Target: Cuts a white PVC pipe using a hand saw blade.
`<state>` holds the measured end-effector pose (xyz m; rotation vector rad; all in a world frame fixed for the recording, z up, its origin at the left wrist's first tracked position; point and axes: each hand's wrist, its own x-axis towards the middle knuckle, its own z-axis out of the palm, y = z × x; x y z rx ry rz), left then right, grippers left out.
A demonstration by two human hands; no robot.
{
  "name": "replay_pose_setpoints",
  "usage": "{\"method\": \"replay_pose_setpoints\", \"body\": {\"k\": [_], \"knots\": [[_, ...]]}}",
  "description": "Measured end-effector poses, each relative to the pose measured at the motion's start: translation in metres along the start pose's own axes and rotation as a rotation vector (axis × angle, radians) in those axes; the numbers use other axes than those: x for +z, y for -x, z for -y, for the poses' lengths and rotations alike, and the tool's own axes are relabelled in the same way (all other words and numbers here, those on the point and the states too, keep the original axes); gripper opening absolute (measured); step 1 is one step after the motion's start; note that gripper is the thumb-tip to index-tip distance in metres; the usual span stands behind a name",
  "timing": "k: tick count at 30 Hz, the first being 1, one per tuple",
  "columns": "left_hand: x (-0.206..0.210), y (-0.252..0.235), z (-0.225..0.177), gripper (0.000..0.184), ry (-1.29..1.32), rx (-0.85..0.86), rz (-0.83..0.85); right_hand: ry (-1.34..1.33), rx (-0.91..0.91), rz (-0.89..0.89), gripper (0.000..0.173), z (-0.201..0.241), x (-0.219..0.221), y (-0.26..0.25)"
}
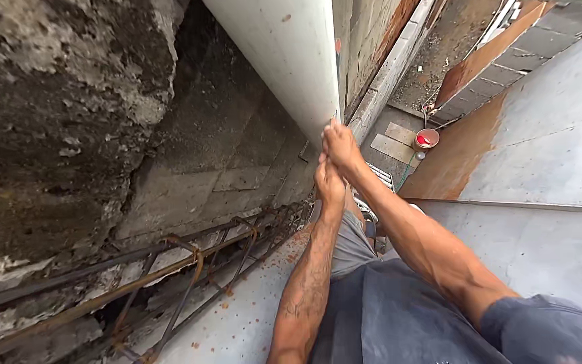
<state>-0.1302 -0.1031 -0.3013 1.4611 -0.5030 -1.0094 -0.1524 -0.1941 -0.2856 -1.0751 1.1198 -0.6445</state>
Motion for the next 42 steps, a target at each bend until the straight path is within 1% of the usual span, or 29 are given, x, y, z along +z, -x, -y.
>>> {"method": "replay_pose_setpoints", "body": {"k": [1,2,3,4,6,7,9,11,12,13,14,16,17,18,20,23,24,26,28,29,31,33,35,36,37,39,40,41,42], "knots": [[0.000,-0.001,0.000,0.036,-0.008,0.003,0.014,-0.018,-0.004,-0.020,0.040,0.002,0.001,-0.003],[-0.004,0.007,0.004,0.035,-0.025,-0.002,0.007,-0.011,-0.006,-0.014,0.040,-0.003,0.001,0.006],[-0.012,0.022,0.012,0.035,-0.041,-0.017,-0.007,0.016,-0.011,0.012,0.042,-0.014,0.001,0.025],[-0.021,0.041,0.020,0.038,-0.032,-0.030,-0.023,0.043,-0.012,0.037,0.046,-0.031,0.002,0.047],[-0.030,0.071,0.028,0.039,0.010,-0.057,-0.084,0.053,0.000,0.071,0.042,-0.047,0.007,0.073],[-0.029,0.069,0.024,0.036,0.044,-0.054,-0.089,0.048,0.005,0.073,0.040,-0.045,0.008,0.072],[-0.021,0.041,0.012,0.034,0.052,-0.012,-0.029,0.058,-0.021,0.075,0.040,-0.031,0.005,0.047],[-0.007,0.001,0.006,0.033,0.036,0.044,0.031,0.050,-0.043,0.005,0.041,-0.006,0.002,0.008],[0.000,-0.009,0.004,0.036,0.029,0.058,0.043,0.045,-0.047,-0.028,0.040,0.001,0.001,-0.005],[0.001,-0.005,0.006,0.037,0.021,0.049,0.040,0.038,-0.040,-0.026,0.040,0.001,-0.001,-0.004],[-0.003,0.006,0.012,0.036,0.014,0.033,0.026,0.041,-0.050,0.003,0.041,-0.005,-0.002,0.007],[-0.019,0.042,0.028,0.035,0.036,-0.015,-0.042,0.068,-0.049,0.070,0.045,-0.036,0.000,0.047],[-0.027,0.059,0.033,0.036,0.046,-0.042,-0.084,0.059,-0.040,0.091,0.044,-0.049,0.004,0.062],[-0.028,0.065,0.033,0.036,0.064,-0.050,-0.116,0.048,-0.026,0.096,0.043,-0.052,0.006,0.067],[-0.018,0.049,0.023,0.036,0.085,-0.026,-0.103,0.063,-0.010,0.101,0.040,-0.039,0.002,0.053],[0.004,-0.005,0.010,0.035,0.078,0.061,-0.011,0.059,-0.072,0.027,0.041,-0.004,-0.004,-0.003],[0.008,-0.007,0.010,0.036,0.068,0.061,-0.006,0.061,-0.081,-0.001,0.040,-0.001,-0.005,-0.010],[-0.001,0.010,0.014,0.033,0.015,0.037,0.000,0.085,-0.093,0.008,0.041,-0.009,-0.004,0.006],[-0.022,0.048,0.028,0.038,0.005,-0.001,-0.043,0.120,-0.069,0.054,0.045,-0.038,0.002,0.049],[-0.028,0.060,0.031,0.037,0.021,-0.012,-0.071,0.103,-0.050,0.069,0.044,-0.045,0.005,0.061],[-0.025,0.052,0.022,0.035,0.037,-0.017,-0.079,0.074,-0.021,0.068,0.041,-0.039,0.007,0.056],[-0.016,0.023,0.011,0.034,0.009,0.000,-0.016,0.071,-0.043,0.054,0.040,-0.021,0.003,0.028],[-0.004,0.000,0.006,0.034,-0.006,0.022,0.019,0.041,-0.072,-0.004,0.039,-0.005,0.001,-0.001],[-0.003,0.004,0.008,0.033,-0.018,0.020,0.010,0.032,-0.078,-0.010,0.039,-0.007,0.001,0.001],[-0.008,0.013,0.013,0.034,-0.033,0.018,0.000,0.039,-0.084,0.008,0.040,-0.012,0.001,0.013],[-0.025,0.043,0.029,0.041,-0.034,0.006,-0.044,0.082,-0.060,0.069,0.044,-0.037,0.004,0.049],[-0.032,0.059,0.035,0.039,-0.022,-0.001,-0.086,0.078,-0.041,0.082,0.042,-0.046,0.007,0.064],[-0.032,0.064,0.037,0.036,-0.007,-0.003,-0.125,0.081,-0.037,0.071,0.039,-0.047,0.010,0.069],[-0.030,0.059,0.032,0.035,0.006,-0.005,-0.125,0.088,-0.032,0.064,0.038,-0.041,0.010,0.065]]}}
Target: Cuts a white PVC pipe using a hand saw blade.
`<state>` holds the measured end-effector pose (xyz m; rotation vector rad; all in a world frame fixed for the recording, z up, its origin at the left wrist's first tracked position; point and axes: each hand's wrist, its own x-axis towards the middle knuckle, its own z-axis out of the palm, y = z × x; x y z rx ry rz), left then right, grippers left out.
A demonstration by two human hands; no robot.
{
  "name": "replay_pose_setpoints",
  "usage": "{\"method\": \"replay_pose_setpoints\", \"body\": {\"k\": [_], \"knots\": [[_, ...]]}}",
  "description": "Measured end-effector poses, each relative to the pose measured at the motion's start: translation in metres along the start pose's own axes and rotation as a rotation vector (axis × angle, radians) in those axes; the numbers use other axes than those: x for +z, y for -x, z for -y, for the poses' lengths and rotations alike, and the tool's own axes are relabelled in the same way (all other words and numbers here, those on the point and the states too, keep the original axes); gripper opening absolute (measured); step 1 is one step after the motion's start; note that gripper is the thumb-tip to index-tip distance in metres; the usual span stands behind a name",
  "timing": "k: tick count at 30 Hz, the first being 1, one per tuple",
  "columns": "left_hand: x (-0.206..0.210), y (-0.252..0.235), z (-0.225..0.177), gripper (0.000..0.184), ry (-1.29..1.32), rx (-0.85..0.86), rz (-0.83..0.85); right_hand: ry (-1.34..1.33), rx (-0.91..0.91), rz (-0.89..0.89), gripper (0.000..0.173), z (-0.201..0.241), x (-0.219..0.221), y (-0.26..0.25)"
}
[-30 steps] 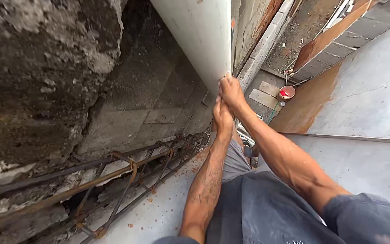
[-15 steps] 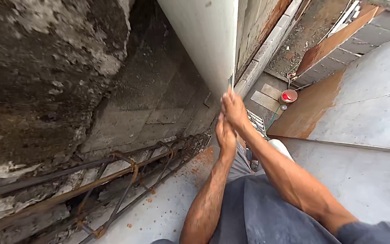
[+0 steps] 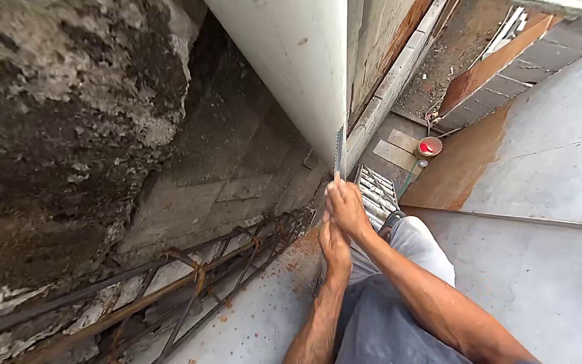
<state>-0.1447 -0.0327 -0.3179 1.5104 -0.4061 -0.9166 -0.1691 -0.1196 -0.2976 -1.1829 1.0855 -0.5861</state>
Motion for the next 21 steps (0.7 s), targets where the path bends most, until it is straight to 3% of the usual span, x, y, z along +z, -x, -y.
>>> {"method": "replay_pose_setpoints", "body": {"k": [5,10,13,16,21], "knots": [[0.039,-0.060,-0.021,0.033,-0.035,0.065,0.105,-0.095,-0.038,-0.063,0.039,0.031,-0.018,-0.069],[-0.006,0.008,-0.002,0.034,-0.022,-0.018,0.027,-0.068,0.009,0.005,0.040,0.000,0.001,0.010],[0.005,-0.013,-0.006,0.032,-0.017,-0.028,0.016,-0.080,0.039,0.035,0.039,0.000,-0.004,-0.012],[0.012,-0.039,-0.001,0.033,-0.024,0.000,0.061,-0.191,-0.021,-0.045,0.037,0.006,-0.002,-0.035],[-0.004,0.005,-0.011,0.039,0.069,-0.033,0.061,-0.123,0.052,0.011,0.045,0.001,0.003,0.010]]}}
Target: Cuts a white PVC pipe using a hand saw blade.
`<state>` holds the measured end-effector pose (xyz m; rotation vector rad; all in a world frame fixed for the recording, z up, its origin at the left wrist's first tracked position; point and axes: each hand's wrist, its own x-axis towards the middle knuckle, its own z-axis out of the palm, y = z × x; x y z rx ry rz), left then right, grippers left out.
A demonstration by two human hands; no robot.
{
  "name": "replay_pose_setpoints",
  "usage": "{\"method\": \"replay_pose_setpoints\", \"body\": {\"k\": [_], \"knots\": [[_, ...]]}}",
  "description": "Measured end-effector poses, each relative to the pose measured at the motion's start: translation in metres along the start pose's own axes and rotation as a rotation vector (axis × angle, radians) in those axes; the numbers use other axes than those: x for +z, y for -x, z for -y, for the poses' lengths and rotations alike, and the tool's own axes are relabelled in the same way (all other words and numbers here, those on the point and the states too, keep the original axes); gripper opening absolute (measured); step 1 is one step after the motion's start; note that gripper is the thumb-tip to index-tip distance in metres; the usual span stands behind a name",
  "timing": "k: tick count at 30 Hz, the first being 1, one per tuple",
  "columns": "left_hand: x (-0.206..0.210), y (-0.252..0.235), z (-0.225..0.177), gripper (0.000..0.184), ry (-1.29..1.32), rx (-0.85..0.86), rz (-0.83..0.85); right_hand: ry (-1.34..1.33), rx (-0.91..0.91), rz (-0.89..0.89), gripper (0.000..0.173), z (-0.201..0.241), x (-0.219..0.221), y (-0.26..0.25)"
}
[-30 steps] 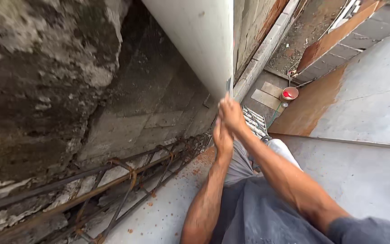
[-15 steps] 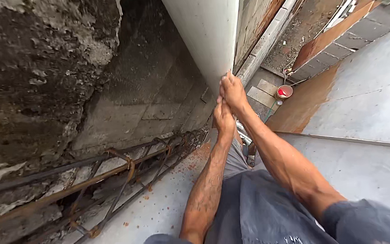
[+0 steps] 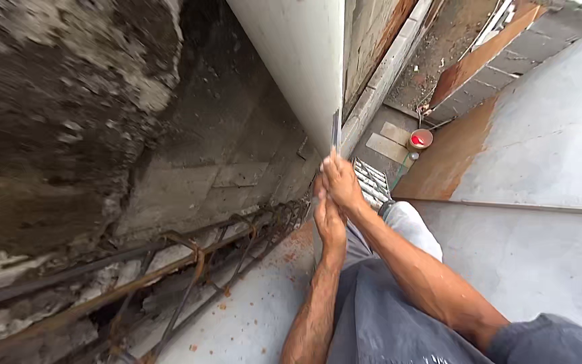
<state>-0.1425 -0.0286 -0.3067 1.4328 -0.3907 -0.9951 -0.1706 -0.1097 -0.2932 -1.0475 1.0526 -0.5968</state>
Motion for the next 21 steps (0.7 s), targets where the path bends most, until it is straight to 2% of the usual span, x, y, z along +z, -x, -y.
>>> {"method": "replay_pose_setpoints", "body": {"k": [3,6,7,9,11,13,17,19,21], "knots": [[0.017,-0.035,-0.010,0.031,-0.012,0.020,0.053,0.059,-0.054,-0.036,0.039,0.018,-0.009,-0.040],[0.035,-0.060,-0.015,0.033,-0.076,0.047,0.056,0.017,-0.055,-0.081,0.037,0.038,-0.014,-0.071],[0.033,-0.053,-0.011,0.031,-0.088,0.048,0.046,0.020,-0.055,-0.070,0.037,0.035,-0.015,-0.065],[0.016,-0.023,0.005,0.040,-0.115,0.047,0.043,0.063,-0.069,-0.026,0.044,0.009,-0.015,-0.027],[0.004,0.007,0.017,0.037,-0.065,0.044,-0.042,0.069,-0.057,0.004,0.044,-0.009,-0.009,-0.001],[0.011,0.000,0.006,0.034,-0.020,0.048,-0.033,0.078,-0.057,0.009,0.039,0.000,-0.009,-0.008],[0.043,-0.066,-0.013,0.032,-0.024,0.070,0.020,0.002,-0.100,-0.063,0.038,0.039,-0.018,-0.073],[0.034,-0.050,-0.007,0.032,-0.091,0.050,0.039,-0.002,-0.096,-0.031,0.040,0.033,-0.018,-0.057],[0.014,-0.019,0.008,0.036,-0.088,0.035,0.010,0.042,-0.075,0.009,0.048,0.003,-0.014,-0.018]]}}
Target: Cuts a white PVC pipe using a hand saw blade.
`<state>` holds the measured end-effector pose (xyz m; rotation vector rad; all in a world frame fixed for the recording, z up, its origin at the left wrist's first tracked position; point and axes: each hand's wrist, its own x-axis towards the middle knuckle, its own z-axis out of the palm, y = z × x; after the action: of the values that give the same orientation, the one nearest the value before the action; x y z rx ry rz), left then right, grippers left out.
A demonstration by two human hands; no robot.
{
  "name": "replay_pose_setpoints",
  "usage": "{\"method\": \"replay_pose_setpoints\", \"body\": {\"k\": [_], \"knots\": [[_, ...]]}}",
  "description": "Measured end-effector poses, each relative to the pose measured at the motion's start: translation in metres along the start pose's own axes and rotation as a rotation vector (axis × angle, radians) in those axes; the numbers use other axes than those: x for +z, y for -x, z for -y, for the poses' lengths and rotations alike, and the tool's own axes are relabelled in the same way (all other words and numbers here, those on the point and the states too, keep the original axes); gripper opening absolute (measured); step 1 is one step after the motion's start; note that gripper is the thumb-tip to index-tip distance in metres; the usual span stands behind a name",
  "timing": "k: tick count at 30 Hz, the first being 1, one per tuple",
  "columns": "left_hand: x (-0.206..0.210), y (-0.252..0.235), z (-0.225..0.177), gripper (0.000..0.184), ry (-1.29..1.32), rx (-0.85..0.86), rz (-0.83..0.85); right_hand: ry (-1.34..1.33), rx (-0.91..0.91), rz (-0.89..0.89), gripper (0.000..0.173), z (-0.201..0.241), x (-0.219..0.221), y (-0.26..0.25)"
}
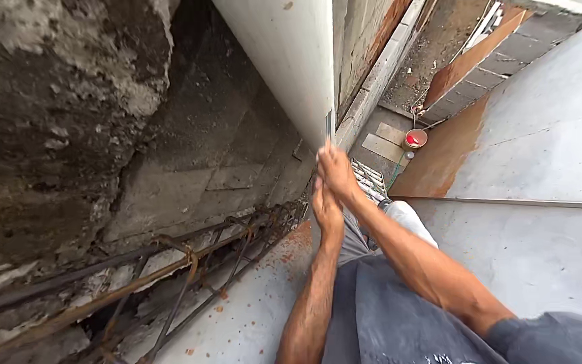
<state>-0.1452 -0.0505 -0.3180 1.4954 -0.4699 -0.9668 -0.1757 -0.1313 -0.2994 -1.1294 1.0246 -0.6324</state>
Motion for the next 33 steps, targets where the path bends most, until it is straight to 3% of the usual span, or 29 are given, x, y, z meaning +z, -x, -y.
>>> {"method": "replay_pose_setpoints", "body": {"k": [2,7,10,13,19,24,30,33], "knots": [[-0.005,0.010,0.002,0.032,0.053,0.000,-0.061,0.001,0.013,-0.006,0.042,-0.009,0.008,0.006],[0.018,-0.048,-0.026,0.032,-0.035,0.054,0.074,-0.049,-0.012,-0.077,0.039,0.033,-0.003,-0.063],[0.007,-0.022,-0.012,0.039,-0.040,0.028,0.044,-0.006,-0.036,-0.021,0.042,0.015,-0.003,-0.028],[-0.010,0.013,0.002,0.033,0.011,0.001,-0.065,-0.008,0.037,0.019,0.039,-0.009,0.010,0.007],[0.025,-0.049,-0.023,0.033,0.013,0.068,0.057,-0.048,-0.023,-0.082,0.037,0.034,-0.006,-0.066],[-0.011,0.016,0.009,0.034,-0.011,0.014,-0.066,-0.002,0.010,0.019,0.040,-0.016,0.008,0.008],[0.029,-0.057,-0.022,0.032,0.044,0.072,-0.004,-0.043,-0.039,-0.072,0.037,0.033,-0.007,-0.067],[0.006,-0.017,-0.007,0.037,-0.048,0.030,0.016,-0.043,-0.027,-0.025,0.040,0.012,-0.001,-0.029]]}}
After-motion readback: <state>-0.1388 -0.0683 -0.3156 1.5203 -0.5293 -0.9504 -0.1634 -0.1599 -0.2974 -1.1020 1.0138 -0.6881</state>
